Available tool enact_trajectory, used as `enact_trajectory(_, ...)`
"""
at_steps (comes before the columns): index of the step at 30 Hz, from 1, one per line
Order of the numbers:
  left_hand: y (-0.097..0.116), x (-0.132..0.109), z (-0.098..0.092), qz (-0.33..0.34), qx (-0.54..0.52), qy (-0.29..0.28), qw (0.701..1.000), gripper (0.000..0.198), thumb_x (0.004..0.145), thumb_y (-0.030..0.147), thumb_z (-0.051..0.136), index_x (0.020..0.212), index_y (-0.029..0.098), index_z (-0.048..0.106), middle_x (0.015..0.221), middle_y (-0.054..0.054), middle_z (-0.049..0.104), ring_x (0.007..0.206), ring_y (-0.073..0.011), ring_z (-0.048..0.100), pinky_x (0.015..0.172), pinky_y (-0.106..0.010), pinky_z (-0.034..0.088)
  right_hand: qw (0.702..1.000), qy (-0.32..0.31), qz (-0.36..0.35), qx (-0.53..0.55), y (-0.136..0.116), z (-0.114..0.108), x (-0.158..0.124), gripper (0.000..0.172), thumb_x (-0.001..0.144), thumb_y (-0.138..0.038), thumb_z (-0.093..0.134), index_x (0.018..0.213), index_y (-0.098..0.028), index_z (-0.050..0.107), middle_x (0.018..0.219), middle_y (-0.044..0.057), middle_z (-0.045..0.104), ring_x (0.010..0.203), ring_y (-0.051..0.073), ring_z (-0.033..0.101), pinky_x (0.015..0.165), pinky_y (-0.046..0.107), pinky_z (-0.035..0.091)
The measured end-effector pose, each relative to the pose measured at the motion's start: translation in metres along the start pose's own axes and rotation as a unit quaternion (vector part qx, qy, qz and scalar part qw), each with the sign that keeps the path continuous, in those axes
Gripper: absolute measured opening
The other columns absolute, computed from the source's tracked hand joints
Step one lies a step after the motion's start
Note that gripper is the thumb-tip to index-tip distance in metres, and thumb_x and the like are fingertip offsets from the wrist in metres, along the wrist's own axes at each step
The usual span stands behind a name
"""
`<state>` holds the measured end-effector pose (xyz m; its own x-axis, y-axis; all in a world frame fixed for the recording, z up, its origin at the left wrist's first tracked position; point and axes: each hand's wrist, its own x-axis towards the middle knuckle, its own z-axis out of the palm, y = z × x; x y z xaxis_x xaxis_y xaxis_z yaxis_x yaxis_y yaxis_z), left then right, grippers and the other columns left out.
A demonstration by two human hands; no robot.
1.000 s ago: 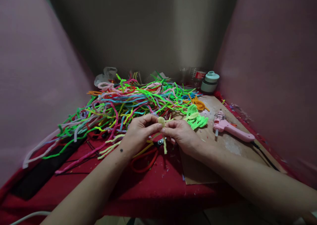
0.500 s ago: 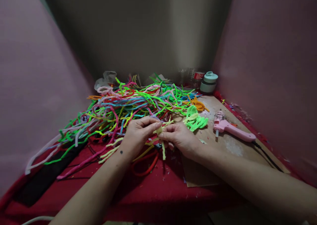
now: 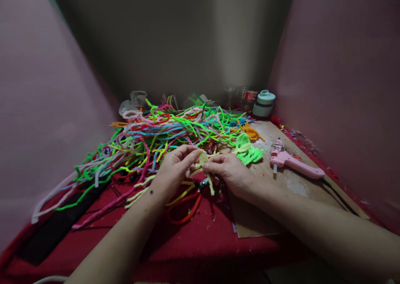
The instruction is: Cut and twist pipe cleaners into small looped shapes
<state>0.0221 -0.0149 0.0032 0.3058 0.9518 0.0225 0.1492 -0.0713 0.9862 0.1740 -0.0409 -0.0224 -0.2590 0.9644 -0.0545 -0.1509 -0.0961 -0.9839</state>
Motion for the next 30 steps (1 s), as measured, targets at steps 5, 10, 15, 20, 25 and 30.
enact_trajectory(5, -0.0049, 0.0013, -0.005, -0.031, 0.003, -0.057, 0.998, 0.024, 0.07, 0.035, 0.066, 0.079, 0.013, 0.06, 0.066, 0.002, 0.054, 0.052, -0.0057, 0.041, 0.047, -0.019, 0.031, 1.0, 0.002, 0.002, 0.005, 0.002, -0.001, 0.0017, 0.024, 0.072, -0.029, 0.06, 0.053, -0.016, 0.051, 0.041, -0.005, 0.044, 0.035, 0.006, 0.036, 0.039, 0.022, 0.026)
enact_trajectory(10, -0.0056, 0.0016, -0.0034, -0.011, 0.03, -0.056, 0.998, 0.019, 0.07, 0.031, 0.066, 0.072, 0.013, 0.06, 0.062, 0.004, 0.05, 0.053, -0.0054, 0.039, 0.051, -0.019, 0.031, 1.0, 0.004, 0.0, -0.021, -0.0013, 0.0008, -0.0006, 0.024, 0.072, -0.026, 0.058, 0.052, -0.016, 0.051, 0.042, -0.006, 0.042, 0.039, 0.006, 0.035, 0.041, 0.022, 0.025)
enact_trajectory(15, -0.0062, 0.0017, 0.0003, 0.017, 0.039, -0.04, 0.998, 0.015, 0.071, 0.028, 0.065, 0.073, 0.014, 0.062, 0.07, 0.002, 0.056, 0.061, -0.0074, 0.046, 0.057, -0.019, 0.036, 0.999, 0.001, -0.009, -0.033, -0.0049, 0.0024, -0.0036, 0.026, 0.073, -0.025, 0.056, 0.05, -0.015, 0.049, 0.043, -0.006, 0.042, 0.04, 0.006, 0.034, 0.042, 0.021, 0.026)
enact_trajectory(20, -0.0051, -0.0003, 0.0012, 0.014, 0.019, -0.047, 0.999, 0.017, 0.07, 0.03, 0.066, 0.076, 0.014, 0.062, 0.074, 0.001, 0.059, 0.065, -0.0083, 0.05, 0.06, -0.02, 0.039, 1.0, -0.003, 0.012, -0.013, -0.0042, 0.0009, -0.0018, 0.017, 0.072, -0.023, 0.056, 0.057, -0.015, 0.055, 0.044, -0.005, 0.046, 0.038, 0.006, 0.038, 0.041, 0.021, 0.029)
enact_trajectory(25, -0.0058, 0.0009, -0.0024, -0.014, 0.035, -0.057, 0.998, 0.027, 0.076, 0.043, 0.058, 0.083, 0.016, 0.059, 0.064, 0.004, 0.053, 0.048, -0.005, 0.041, 0.046, -0.019, 0.031, 1.0, 0.016, -0.003, 0.026, -0.0031, -0.0019, 0.0024, 0.021, 0.071, -0.026, 0.06, 0.055, -0.016, 0.054, 0.042, -0.005, 0.046, 0.037, 0.006, 0.037, 0.039, 0.021, 0.029)
enact_trajectory(30, -0.002, 0.0009, -0.0043, -0.058, 0.073, -0.063, 0.994, 0.03, 0.068, 0.042, 0.066, 0.07, 0.014, 0.055, 0.052, 0.006, 0.048, 0.039, -0.0038, 0.036, 0.04, -0.019, 0.026, 0.998, 0.035, -0.008, 0.058, -0.0011, -0.0052, 0.0047, 0.02, 0.071, -0.027, 0.063, 0.057, -0.016, 0.053, 0.044, -0.004, 0.046, 0.037, 0.006, 0.038, 0.039, 0.021, 0.03)
